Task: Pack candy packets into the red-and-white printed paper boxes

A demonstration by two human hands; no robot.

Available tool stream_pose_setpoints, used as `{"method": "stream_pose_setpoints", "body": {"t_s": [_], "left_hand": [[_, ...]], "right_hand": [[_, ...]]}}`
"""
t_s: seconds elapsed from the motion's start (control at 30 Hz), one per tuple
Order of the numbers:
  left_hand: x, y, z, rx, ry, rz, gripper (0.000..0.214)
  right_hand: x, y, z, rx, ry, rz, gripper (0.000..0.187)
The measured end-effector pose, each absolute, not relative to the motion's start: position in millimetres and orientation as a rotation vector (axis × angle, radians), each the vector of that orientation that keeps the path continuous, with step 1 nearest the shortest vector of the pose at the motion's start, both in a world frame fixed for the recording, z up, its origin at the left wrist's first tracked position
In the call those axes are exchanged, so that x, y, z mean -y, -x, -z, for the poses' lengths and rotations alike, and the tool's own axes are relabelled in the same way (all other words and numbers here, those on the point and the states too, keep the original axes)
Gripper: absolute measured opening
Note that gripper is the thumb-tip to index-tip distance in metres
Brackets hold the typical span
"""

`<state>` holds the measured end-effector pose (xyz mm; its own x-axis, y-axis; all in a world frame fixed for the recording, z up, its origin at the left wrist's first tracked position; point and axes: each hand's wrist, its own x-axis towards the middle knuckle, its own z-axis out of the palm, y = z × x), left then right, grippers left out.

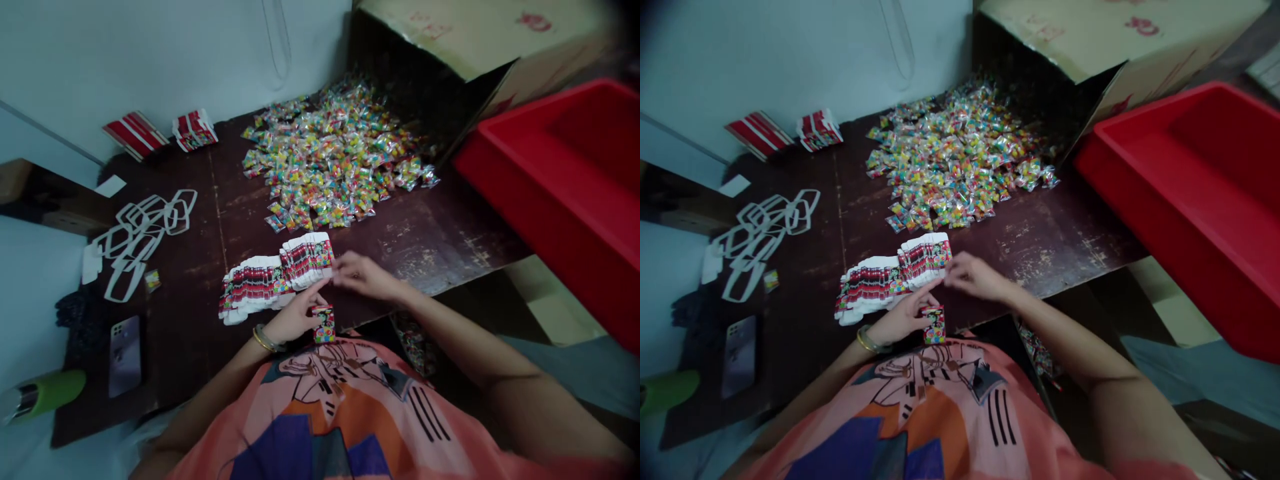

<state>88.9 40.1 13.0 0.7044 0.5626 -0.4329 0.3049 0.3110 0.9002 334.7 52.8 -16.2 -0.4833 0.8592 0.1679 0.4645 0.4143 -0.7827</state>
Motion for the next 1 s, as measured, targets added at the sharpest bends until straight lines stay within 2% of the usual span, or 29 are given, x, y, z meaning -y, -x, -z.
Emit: {"method": "stream_pose_setpoints", "body": {"t_s": [0.07, 0.1, 0.17, 0.27, 0.33, 0.47, 0.67, 0.77, 0.83, 0.87, 0.9, 1.0], "left_hand": [[-57, -81, -21, -0.783, -1.514, -0.018, 0.074], [-65, -75, -25, -0.746, -1.626, 0.079, 0.066], [-80, -61, -32, -0.673, -1.81, 0.24, 0.046], [-90, -47, -36, -0.696, -1.862, 0.255, 0.02], [-88, -48, -31, -0.779, -1.717, 0.079, 0.025], [-72, -73, -10, -0.855, -1.172, -0.168, 0.051], [-55, -116, 19, -0.899, -0.869, -0.341, 0.046], [-57, -119, 22, -0.958, -0.838, -0.375, 0.037], [-60, -117, 23, -0.953, -0.801, -0.394, 0.041], [-61, -116, 24, -0.939, -0.777, -0.405, 0.044], [-62, -114, 24, -0.921, -0.752, -0.41, 0.047], [-62, -115, 25, -0.884, -0.687, -0.399, 0.052]], "right_hand": [[-98, -364, 32, 1.901, 1.505, -0.488, 0.026], [-119, -378, 40, 1.84, 1.637, -0.337, 0.034], [-147, -402, 55, 1.827, 1.748, -0.201, 0.04], [-151, -414, 73, 1.837, 1.756, -0.153, 0.027], [-135, -410, 81, 1.814, 1.739, -0.155, 0.024], [-95, -396, 86, 1.731, 1.769, -0.174, 0.03], [-51, -377, 72, 1.908, 1.85, -0.159, 0.029], [-5, -355, 62, 2.071, 1.785, -0.295, 0.044], [33, -343, 59, 2.157, 1.691, -0.415, 0.064], [51, -339, 57, 2.176, 1.655, -0.468, 0.068], [66, -336, 57, 2.18, 1.619, -0.519, 0.066], [91, -335, 53, 2.119, 1.494, -0.709, 0.041]]}}
